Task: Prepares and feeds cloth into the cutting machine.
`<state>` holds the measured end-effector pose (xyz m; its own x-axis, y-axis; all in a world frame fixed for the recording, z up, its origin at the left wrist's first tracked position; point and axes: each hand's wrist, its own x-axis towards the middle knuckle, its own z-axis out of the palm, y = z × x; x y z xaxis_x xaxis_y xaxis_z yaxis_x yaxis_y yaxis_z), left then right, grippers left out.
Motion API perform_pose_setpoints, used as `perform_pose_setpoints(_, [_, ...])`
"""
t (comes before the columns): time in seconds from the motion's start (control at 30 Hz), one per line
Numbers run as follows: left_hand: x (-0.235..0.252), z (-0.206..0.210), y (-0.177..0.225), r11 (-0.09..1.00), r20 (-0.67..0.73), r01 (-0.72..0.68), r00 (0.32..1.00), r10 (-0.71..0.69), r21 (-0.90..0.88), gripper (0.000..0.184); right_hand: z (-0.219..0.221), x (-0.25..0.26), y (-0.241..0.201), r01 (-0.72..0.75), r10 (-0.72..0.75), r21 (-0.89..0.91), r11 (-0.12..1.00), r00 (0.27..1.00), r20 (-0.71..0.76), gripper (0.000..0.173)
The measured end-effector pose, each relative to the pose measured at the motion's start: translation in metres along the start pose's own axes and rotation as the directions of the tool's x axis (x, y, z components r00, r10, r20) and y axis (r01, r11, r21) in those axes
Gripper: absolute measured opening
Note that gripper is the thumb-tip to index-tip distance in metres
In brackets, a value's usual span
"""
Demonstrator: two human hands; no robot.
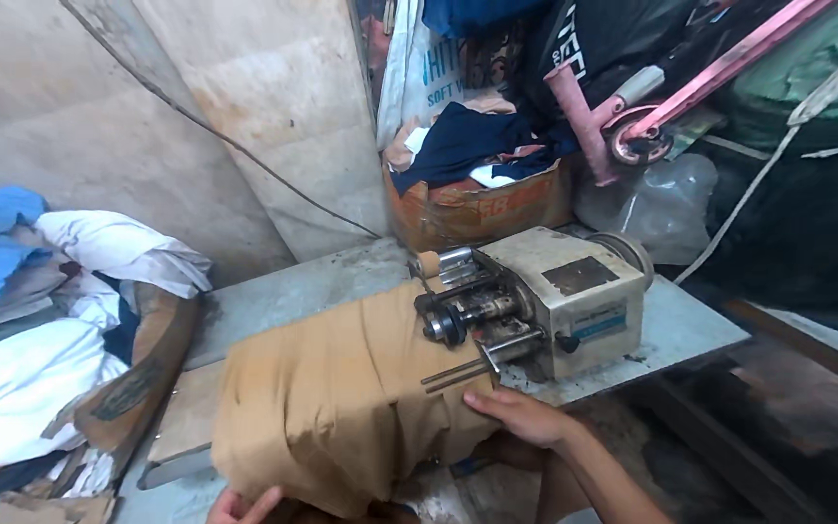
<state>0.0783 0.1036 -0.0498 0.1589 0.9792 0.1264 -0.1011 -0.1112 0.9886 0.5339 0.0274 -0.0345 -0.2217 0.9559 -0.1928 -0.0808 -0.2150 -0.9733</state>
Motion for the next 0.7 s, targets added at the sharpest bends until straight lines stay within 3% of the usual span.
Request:
perform_pose_setpoints(0.07, [0.003,-0.012,-0.004,0.985,0.123,-0.087,0.987,0.106,-0.149,0.032,-0.002,-0.001,-0.001,0.001,-0.001,-0.012,1.000,1.000,0.000,0.038])
perform_pose_setpoints(0.1, [0.006,-0.014,-0.006,0.972,0.114,-0.121,0.983,0.145,-0.200,0.030,-0.002,-0.001,-0.002,0.001,-0.001,-0.011,1.000,1.000,0.001,0.037])
perform_pose_setpoints(0.17, [0.003,-0.002,-0.001,0.989,-0.005,-0.085,0.996,0.085,-0.118,0.032,-0.002,-0.002,-0.005,-0.015,0.015,-0.013,1.000,1.000,0.003,0.036])
perform_pose_setpoints(0.23, [0.000,0.006,0.006,1.000,0.002,-0.003,1.000,0.003,0.017,0.041,-0.002,-0.001,-0.007,-0.020,0.020,-0.010,1.000,1.000,-0.007,0.037])
perform_pose_setpoints(0.33, [0.003,-0.010,-0.004,0.979,0.106,-0.101,0.987,0.121,-0.177,0.034,-0.002,-0.001,-0.005,-0.020,0.021,0.012,1.000,1.000,-0.012,0.037])
perform_pose_setpoints(0.43, [0.002,0.000,0.001,0.999,-0.004,-0.035,0.999,0.035,-0.010,0.036,-0.001,-0.002,-0.005,-0.024,0.024,0.022,0.999,1.000,-0.013,0.037])
perform_pose_setpoints(0.47, [0.001,0.001,0.003,0.999,0.017,0.008,1.000,-0.009,0.049,0.040,-0.001,-0.002,-0.005,-0.026,0.026,0.021,0.999,1.000,-0.013,0.038])
perform_pose_setpoints(0.53, [0.000,-0.009,-0.003,0.995,0.109,-0.034,0.993,0.044,-0.090,0.039,-0.002,0.000,-0.003,-0.021,0.021,0.024,0.999,1.000,-0.007,0.038])
perform_pose_setpoints(0.6, [0.003,-0.014,-0.008,0.966,0.088,-0.119,0.986,0.142,-0.231,0.033,-0.001,0.000,-0.002,-0.014,0.014,0.031,0.999,1.000,-0.003,0.038])
perform_pose_setpoints(0.7, [0.000,-0.002,0.000,0.998,-0.011,-0.038,0.999,0.038,-0.040,0.036,0.001,0.001,-0.004,-0.031,0.031,0.001,1.000,1.000,-0.003,0.040])
